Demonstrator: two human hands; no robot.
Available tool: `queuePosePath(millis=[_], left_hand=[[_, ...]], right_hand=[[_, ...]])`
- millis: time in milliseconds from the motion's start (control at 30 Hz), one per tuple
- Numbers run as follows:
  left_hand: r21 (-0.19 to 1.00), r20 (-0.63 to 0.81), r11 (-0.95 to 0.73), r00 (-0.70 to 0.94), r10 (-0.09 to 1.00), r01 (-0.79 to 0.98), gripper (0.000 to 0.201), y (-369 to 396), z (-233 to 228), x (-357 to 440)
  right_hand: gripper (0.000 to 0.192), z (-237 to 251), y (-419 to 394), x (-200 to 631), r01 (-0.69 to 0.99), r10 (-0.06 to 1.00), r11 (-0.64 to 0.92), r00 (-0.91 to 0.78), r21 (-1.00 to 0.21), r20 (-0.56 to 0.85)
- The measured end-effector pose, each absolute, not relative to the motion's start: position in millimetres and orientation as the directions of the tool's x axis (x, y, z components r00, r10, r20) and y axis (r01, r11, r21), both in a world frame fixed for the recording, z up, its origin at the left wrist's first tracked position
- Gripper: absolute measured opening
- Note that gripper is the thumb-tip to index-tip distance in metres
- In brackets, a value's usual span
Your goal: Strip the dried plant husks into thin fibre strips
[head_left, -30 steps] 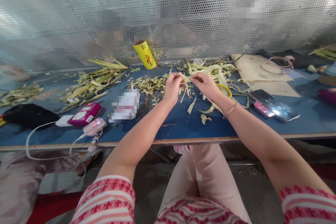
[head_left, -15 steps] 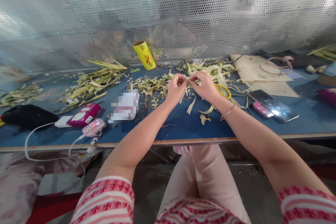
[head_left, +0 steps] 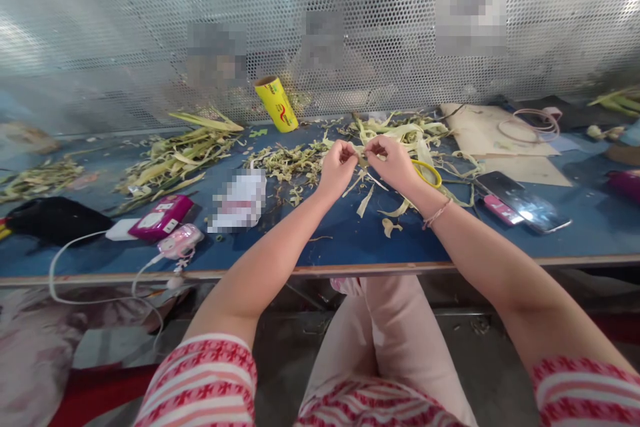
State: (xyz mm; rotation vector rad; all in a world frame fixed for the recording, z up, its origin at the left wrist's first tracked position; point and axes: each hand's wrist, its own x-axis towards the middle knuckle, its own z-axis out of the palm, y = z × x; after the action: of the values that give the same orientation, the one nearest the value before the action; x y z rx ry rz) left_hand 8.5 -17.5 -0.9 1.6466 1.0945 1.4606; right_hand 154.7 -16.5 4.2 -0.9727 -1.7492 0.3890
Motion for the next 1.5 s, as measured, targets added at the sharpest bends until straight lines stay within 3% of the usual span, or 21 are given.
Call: queuePosePath(millis=[167,500,900,1167,1500], left_hand=[[0.904,0.415,-0.414,0.015,0.91,0.104,0.013,-17.7,-0.5,9.8],[0.954,0.191,-0.185,0.002,0.982,-0.236,0.014,-19.9,3.4,12.1],[0.947,0.275,-0.271,-0.003,0.961,-0.174,0.017,-18.2,1.0,11.9],[0.946,0.193,-0.181,0.021,0.981,-0.268,0.016,-20.3,4.2,13.8],[0.952,0.149,-0.131,0.046,0.988,-0.276,0.015,-22.3,6.6,12.9]], right_hand=[[0.006,4.0,-17.0,153.8,0.375,0.792,0.602,-0.173,-0.705,0.585],[0.014,0.5,-16.4,156.0,0.412,0.803,0.593,-0.231,-0.692,0.55],[0.008,1.3,-20.4,152.4,0.491,0.743,0.643,-0.215,-0.587,0.634],[0.014,3.3,-17.5,155.5,0.469,0.825,0.553,-0.197,-0.688,0.529],[0.013,2.0,-13.7,157.0,0.472,0.848,0.506,-0.123,-0.722,0.515]])
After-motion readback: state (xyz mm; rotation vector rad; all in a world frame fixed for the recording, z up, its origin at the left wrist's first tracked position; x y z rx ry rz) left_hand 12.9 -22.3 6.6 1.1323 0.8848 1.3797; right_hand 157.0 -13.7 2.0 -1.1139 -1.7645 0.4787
